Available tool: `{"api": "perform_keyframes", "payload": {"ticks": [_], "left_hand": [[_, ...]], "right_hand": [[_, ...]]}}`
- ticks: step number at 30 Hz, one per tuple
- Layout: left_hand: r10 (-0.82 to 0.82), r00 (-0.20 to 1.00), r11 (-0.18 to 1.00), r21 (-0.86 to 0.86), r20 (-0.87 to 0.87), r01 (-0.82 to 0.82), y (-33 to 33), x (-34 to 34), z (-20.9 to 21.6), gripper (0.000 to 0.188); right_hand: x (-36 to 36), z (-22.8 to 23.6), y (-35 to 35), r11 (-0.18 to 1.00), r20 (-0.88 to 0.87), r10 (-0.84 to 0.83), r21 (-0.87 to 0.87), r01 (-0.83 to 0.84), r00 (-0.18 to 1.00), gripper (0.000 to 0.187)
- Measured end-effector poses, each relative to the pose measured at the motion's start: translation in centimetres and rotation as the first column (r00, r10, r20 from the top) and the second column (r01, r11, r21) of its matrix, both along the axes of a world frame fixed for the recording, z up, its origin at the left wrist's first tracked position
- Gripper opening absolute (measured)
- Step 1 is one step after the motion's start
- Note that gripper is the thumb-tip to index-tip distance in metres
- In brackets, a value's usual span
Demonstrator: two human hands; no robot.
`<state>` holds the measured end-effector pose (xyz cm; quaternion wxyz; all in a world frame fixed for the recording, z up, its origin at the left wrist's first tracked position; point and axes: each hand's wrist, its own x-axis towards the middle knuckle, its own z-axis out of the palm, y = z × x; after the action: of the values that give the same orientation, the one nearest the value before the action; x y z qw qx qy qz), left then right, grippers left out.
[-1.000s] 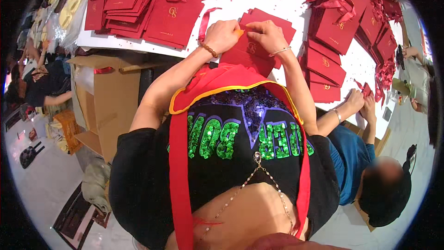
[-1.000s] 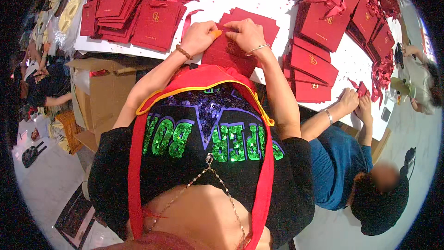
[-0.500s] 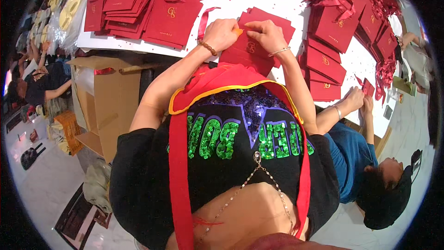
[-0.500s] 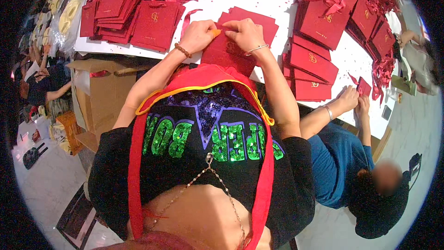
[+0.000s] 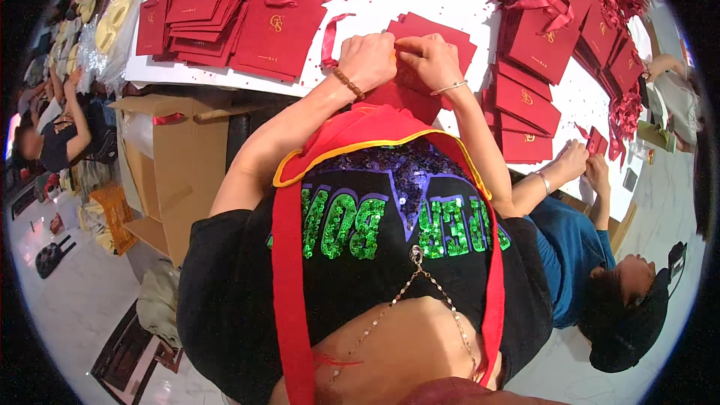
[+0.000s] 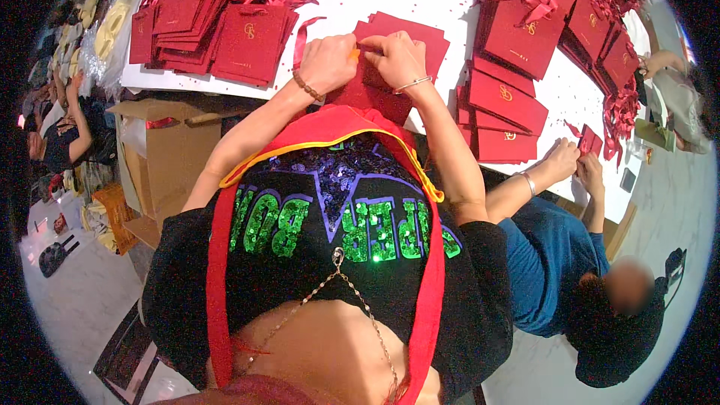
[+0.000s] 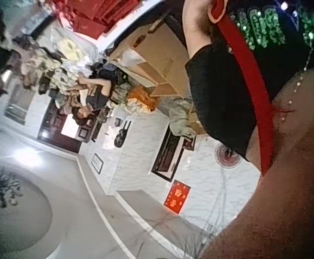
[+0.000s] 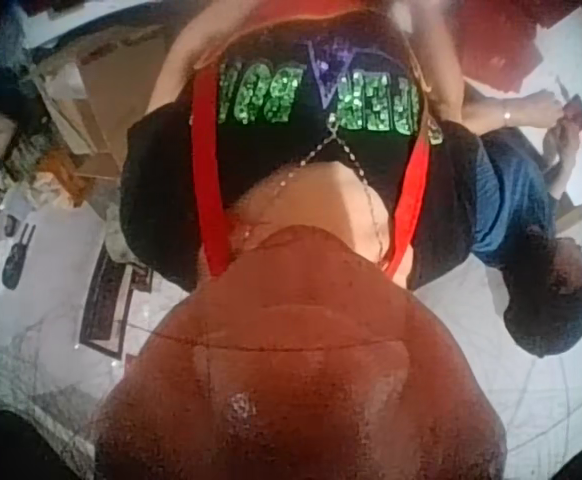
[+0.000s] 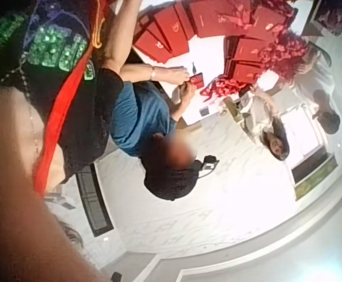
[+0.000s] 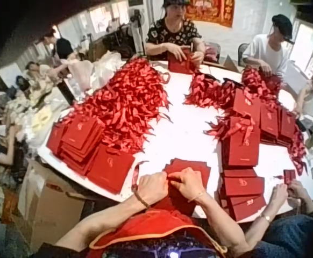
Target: Tying red ribbons onto red gift bags at an assembly table.
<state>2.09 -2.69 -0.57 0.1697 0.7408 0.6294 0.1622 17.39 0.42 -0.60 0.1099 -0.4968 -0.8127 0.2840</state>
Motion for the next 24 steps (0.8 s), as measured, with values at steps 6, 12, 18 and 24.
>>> {"api": "perform_keyframes", "payload": {"ticks": [6,12,18,24], "left_hand": [[0.036,0.998,0.999,-0.003,0.047,-0.036,-0.1,0.3,-0.1,0.02],[0.093,0.988,0.994,-0.075,0.121,-0.084,-0.1,0.0,-0.5,0.017],[0.002,0.996,0.992,0.122,0.088,-0.013,-0.3,0.2,-1.4,0.015],[0.001,0.939,1.0,-0.021,0.343,0.007,-0.4,-0.7,-1.9,0.017]], "right_hand": [[0.4,0.2,0.2,1.0,-0.015,-0.003,-0.022,0.003,1.0,0.025],[0.4,-0.5,-0.1,0.998,-0.053,-0.007,0.063,0.01,0.999,0.025],[0.6,-0.5,-0.2,0.999,-0.075,-0.027,0.031,0.029,0.997,0.024],[0.8,-1.3,-0.1,0.998,-0.068,-0.042,0.04,0.045,0.997,0.024]]}}
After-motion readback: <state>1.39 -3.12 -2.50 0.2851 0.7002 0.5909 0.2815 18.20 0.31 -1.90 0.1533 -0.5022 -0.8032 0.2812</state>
